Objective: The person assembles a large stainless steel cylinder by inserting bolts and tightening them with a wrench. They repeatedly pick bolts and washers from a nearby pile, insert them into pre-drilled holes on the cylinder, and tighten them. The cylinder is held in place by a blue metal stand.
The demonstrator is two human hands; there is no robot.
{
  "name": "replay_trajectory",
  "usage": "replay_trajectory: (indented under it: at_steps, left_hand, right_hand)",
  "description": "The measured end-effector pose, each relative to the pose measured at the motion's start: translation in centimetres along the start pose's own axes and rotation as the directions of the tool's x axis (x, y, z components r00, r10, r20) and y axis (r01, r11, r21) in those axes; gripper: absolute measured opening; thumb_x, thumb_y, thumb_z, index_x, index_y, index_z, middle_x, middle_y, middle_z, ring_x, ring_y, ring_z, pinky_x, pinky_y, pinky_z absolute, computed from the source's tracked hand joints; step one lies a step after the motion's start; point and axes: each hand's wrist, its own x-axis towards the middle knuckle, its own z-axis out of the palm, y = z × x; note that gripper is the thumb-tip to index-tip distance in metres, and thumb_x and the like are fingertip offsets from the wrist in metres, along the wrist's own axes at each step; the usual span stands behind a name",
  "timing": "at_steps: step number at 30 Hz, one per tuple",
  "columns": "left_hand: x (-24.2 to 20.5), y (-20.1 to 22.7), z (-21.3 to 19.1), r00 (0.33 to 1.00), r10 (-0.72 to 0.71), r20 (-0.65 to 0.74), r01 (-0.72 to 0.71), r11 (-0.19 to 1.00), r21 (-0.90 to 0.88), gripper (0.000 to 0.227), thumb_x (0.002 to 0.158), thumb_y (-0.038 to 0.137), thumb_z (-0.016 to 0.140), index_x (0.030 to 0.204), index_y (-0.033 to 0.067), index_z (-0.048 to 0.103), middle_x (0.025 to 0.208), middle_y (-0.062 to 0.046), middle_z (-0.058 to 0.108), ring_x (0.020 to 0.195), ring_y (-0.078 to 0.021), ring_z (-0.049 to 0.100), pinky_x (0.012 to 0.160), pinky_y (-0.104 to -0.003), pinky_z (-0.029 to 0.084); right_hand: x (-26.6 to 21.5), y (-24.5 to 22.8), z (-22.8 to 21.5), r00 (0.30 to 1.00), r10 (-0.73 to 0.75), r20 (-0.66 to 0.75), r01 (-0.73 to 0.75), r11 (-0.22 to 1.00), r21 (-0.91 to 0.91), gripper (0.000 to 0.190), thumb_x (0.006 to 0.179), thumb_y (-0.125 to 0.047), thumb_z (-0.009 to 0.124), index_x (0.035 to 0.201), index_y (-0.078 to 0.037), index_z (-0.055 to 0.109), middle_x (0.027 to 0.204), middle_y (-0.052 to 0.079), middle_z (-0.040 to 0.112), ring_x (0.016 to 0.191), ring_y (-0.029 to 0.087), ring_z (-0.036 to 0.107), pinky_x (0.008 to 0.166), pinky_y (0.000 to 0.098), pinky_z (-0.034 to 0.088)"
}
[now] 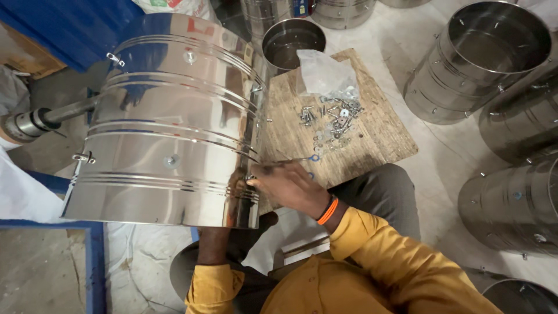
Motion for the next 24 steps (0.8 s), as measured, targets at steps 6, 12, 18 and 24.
replay_trajectory:
  at_steps: [6,12,18,24]
  left_hand:
    - [-0.8,0.5,0.2,1.0,0.001,-0.024,-0.001,1.0,-0.014,0.034,0.103,0.029,0.061,0.13,0.0096,0.067,0.124,-0.012,0.071,0.113,-0.0272,0.068,0.098,-0.04,0.054]
    - [-0.8,0.9,0.8,0.998,0.022,-0.062,-0.024,0.999,-0.034,0.034,0.104,0.03,0.061,0.131,0.0103,0.067,0.126,-0.012,0.071,0.115,-0.0277,0.068,0.099,-0.04,0.053]
    - [-0.1,0.7,0.9,0.994,0.054,-0.099,-0.059,0.997,-0.048,0.035,0.104,0.032,0.06,0.132,0.0111,0.066,0.128,-0.012,0.07,0.117,-0.0281,0.068,0.1,-0.04,0.053]
    - [0.4,1.2,1.1,0.986,0.1,-0.136,-0.11,0.991,-0.072,0.036,0.105,0.033,0.059,0.133,0.0118,0.066,0.129,-0.012,0.07,0.118,-0.0286,0.068,0.102,-0.04,0.053]
  right_hand:
    - [0.2,0.5,0.8,0.963,0.113,0.247,-0.164,0.967,0.196,0.021,0.1,-0.028,0.066,0.1,-0.007,0.063,0.076,0.016,0.066,0.072,0.035,0.068,0.066,0.0456,0.054]
    - [0.2,0.2,-2.1,0.977,-0.214,-0.024,0.213,0.976,-0.041,0.032,0.092,-0.015,0.064,0.119,0.001,0.06,0.096,0.016,0.073,0.075,0.032,0.069,0.065,0.0407,0.052]
    - [0.7,1.3,0.7,0.933,0.109,0.344,-0.152,0.983,0.1,0.018,0.098,-0.023,0.06,0.105,-0.007,0.064,0.075,0.018,0.067,0.069,0.036,0.066,0.062,0.045,0.052]
    - [1.2,1.2,1.8,0.787,0.325,0.525,-0.452,0.883,0.13,0.029,0.104,-0.035,0.048,0.098,-0.012,0.063,0.07,0.01,0.069,0.06,0.025,0.072,0.058,0.0376,0.055]
